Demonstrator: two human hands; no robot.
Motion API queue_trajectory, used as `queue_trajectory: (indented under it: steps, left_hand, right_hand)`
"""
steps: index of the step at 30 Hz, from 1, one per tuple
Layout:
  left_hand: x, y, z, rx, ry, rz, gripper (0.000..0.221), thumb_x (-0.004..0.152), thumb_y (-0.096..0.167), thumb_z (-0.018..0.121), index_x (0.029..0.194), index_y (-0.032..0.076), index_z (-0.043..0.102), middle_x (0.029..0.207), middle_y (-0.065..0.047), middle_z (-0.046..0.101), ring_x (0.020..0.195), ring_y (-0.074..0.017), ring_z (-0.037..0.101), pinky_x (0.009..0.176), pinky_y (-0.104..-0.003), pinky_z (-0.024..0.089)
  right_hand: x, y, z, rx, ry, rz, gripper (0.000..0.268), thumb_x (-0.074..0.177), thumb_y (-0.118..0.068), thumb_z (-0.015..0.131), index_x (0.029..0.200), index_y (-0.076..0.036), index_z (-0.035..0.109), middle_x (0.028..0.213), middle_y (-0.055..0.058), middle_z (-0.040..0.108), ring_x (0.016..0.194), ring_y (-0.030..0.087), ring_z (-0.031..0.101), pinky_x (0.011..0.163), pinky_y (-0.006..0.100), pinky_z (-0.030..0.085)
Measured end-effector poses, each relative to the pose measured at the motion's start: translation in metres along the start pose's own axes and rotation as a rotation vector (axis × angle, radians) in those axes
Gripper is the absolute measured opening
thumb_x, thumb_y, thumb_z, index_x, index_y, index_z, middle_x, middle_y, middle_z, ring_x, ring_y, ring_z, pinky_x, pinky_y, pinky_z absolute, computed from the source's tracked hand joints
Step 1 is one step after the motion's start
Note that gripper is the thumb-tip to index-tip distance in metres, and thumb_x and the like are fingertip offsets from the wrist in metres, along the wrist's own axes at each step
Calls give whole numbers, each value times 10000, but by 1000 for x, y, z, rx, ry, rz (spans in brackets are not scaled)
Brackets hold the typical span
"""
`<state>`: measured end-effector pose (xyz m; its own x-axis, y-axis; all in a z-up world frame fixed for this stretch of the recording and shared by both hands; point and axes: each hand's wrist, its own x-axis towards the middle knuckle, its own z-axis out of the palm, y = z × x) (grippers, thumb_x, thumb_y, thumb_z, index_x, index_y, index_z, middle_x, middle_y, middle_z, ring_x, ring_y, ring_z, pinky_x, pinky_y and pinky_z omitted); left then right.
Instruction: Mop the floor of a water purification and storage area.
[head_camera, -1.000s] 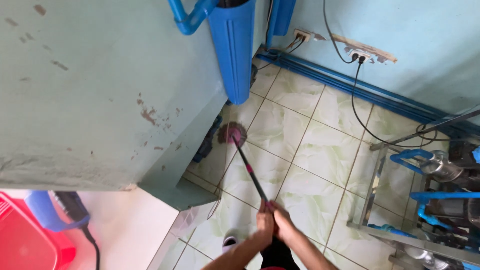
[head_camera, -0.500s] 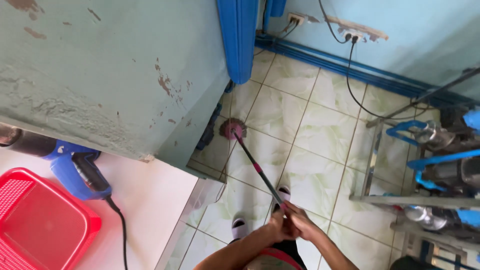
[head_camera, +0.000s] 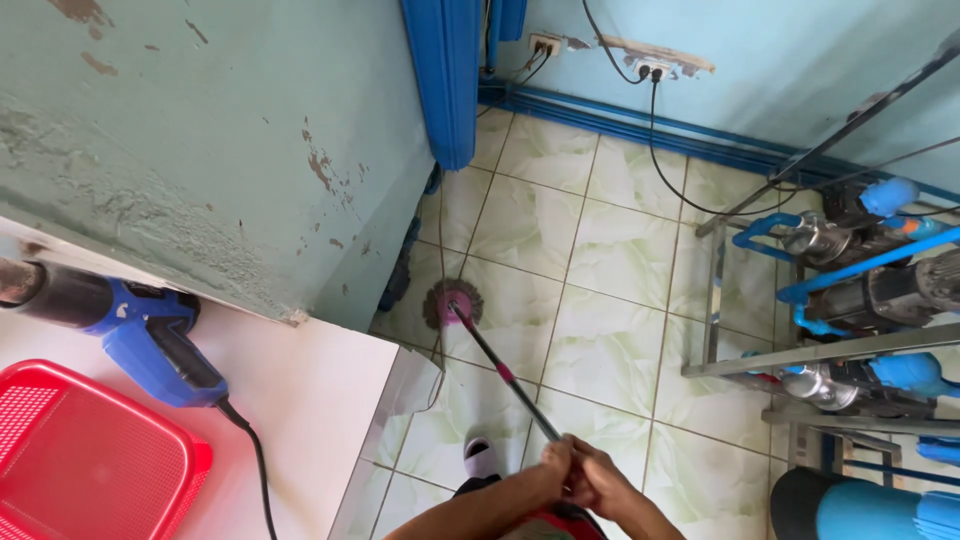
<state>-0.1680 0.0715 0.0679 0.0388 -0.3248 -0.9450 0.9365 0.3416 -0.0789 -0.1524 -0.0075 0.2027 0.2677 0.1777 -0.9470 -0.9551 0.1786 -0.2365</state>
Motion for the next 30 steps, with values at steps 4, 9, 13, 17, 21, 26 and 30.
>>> queue_trajectory:
  steps: [4,9,13,17,21,26,30]
  left_hand:
    - [6,30,-46,77,39,184,446,997,505,476,1071,113,675,912,-145,718,755,-312,688,608,-496,578]
    - [-19,10,-47,147,47,184,447,1006,508,471,1100,105,640,931,-149,705,770,-308,682,612,-489,577]
    - [-21,-34,-21,227,30,169,450,1013,511,468,1123,99,611,947,-152,694,782,-305,676,616,-483,575]
    - [-15,-94,15,312,3,157,455,1020,513,464,1146,93,583,962,-156,683,793,-301,671,619,-478,574]
    - [-2,-168,52,395,-19,150,462,1027,516,460,1169,87,555,978,-159,673,805,-298,665,622,-472,572]
    - [12,-263,84,482,-39,141,474,1035,519,456,1198,79,520,997,-163,660,820,-294,658,627,-465,570]
    - [66,-338,81,525,-44,135,482,1040,521,453,1216,74,499,1009,-166,652,829,-291,654,629,-461,569]
  right_hand:
    - [40,2,30,-49,-9,-35,330,1039,-276,493,1330,-259,645,625,-8,519,421,73,333,350,233,222]
    - [22,4,32,7,59,-82,282,1028,-281,527,1272,-259,668,584,-17,407,429,79,311,385,221,222]
    - [-24,32,-15,54,99,-109,323,1054,-260,481,1299,-169,671,612,9,497,424,77,326,364,219,225]
    - [-55,93,-76,179,197,-130,338,1051,-246,471,1333,-183,647,595,18,493,400,86,269,339,239,195]
    - [-88,150,-129,298,178,-144,382,1029,-241,460,1336,-165,675,552,-27,397,386,68,246,324,233,182]
    - [-132,208,-171,423,217,-169,355,1025,-181,514,1355,-145,641,555,-33,376,401,69,252,346,234,191]
    - [-158,261,-202,538,162,-200,346,1049,-189,493,1357,-74,602,572,-34,382,413,70,287,357,243,220]
